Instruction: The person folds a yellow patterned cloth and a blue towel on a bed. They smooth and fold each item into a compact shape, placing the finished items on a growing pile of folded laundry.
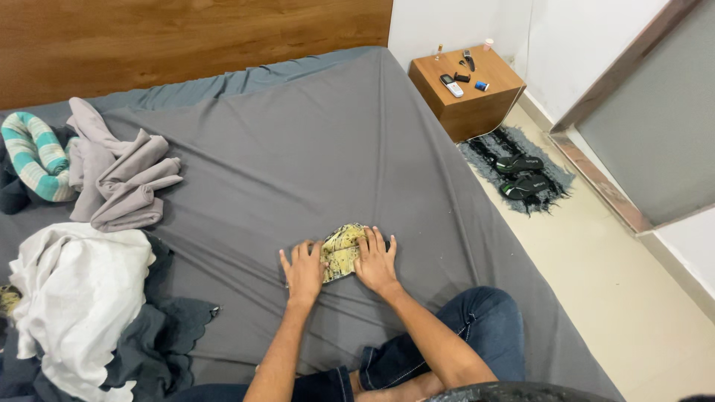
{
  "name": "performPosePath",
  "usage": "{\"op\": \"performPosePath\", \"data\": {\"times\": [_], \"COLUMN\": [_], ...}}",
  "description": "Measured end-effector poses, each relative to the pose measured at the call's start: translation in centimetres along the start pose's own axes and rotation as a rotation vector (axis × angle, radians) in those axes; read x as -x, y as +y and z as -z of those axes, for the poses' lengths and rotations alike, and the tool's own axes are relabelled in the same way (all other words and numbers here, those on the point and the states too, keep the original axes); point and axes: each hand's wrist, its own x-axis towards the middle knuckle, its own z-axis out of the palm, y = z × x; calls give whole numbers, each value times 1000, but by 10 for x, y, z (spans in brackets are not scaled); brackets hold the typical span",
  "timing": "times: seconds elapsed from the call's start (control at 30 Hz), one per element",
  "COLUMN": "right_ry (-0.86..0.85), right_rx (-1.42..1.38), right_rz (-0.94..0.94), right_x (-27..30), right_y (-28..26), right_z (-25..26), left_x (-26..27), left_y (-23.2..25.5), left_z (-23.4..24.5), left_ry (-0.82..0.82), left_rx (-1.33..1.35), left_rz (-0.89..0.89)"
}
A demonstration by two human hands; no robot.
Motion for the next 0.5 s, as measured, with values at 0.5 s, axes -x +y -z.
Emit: {"op": "performPosePath", "data": {"times": [0.5], "right_ry": [-136], "right_rx": [-10], "right_rz": [59], "right_x": [-21], "right_y": [17], "right_z": [-24], "left_x": [9], "left_y": [8], "left_z": [-22], "left_ry": [20], "left_rx": [305], "left_rz": [-139]}}
